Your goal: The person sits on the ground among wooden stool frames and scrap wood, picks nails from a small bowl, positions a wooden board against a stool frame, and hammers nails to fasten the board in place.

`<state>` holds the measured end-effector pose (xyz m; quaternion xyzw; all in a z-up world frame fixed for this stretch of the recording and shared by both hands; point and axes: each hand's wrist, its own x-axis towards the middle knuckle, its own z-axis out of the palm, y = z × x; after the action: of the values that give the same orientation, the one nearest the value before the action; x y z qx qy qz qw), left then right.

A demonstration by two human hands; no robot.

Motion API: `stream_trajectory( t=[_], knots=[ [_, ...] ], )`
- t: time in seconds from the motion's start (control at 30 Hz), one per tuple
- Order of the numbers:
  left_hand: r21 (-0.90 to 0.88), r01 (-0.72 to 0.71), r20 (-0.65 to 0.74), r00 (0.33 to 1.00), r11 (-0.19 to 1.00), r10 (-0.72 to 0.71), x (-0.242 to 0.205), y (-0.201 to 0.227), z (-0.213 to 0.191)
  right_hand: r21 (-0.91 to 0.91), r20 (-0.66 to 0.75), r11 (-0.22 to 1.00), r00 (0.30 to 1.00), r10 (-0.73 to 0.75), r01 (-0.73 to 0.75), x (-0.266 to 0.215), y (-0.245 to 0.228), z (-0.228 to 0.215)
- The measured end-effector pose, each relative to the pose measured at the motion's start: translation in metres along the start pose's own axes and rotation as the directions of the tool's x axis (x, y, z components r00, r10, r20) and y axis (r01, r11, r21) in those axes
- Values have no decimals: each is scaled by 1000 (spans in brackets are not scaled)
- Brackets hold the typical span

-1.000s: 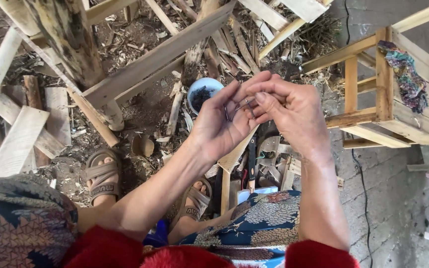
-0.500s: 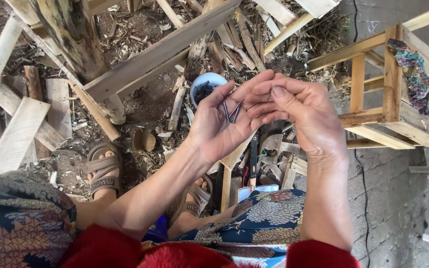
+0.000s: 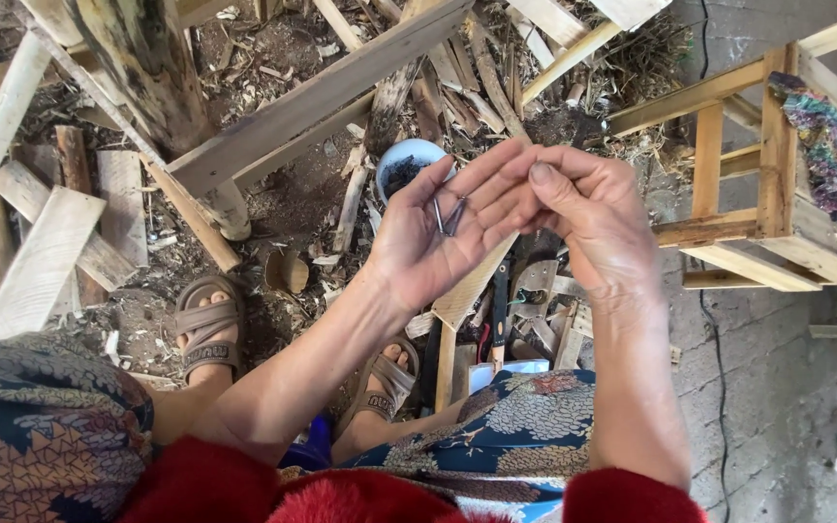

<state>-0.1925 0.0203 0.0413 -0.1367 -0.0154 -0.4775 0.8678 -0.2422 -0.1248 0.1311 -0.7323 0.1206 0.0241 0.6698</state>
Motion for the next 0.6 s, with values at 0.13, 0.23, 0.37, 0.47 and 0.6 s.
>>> stream_trajectory(
  t=[0.13, 0.23, 0.37, 0.47, 0.6],
  knots=[
    [101, -71, -371, 923, 992, 103, 16, 12, -55, 17, -93, 997, 993, -74, 76, -7, 13, -9],
    [223, -160, -566, 782, 962, 262, 24, 30, -131, -17, -165, 998, 985, -54, 52, -20, 25, -23],
    [431, -150, -783, 427, 890, 452, 44, 63, -234, 59, -241, 998, 970, -19, 34, -44, 44, -43],
    [509, -86, -728, 488, 857, 481, 55, 82, -284, 39, -284, 999, 959, -10, 23, -52, 59, -54],
    [509, -24, -746, 488, 861, 454, 87, 99, -323, 183, -252, 983, 966, 59, -12, -52, 67, -60]
  ],
)
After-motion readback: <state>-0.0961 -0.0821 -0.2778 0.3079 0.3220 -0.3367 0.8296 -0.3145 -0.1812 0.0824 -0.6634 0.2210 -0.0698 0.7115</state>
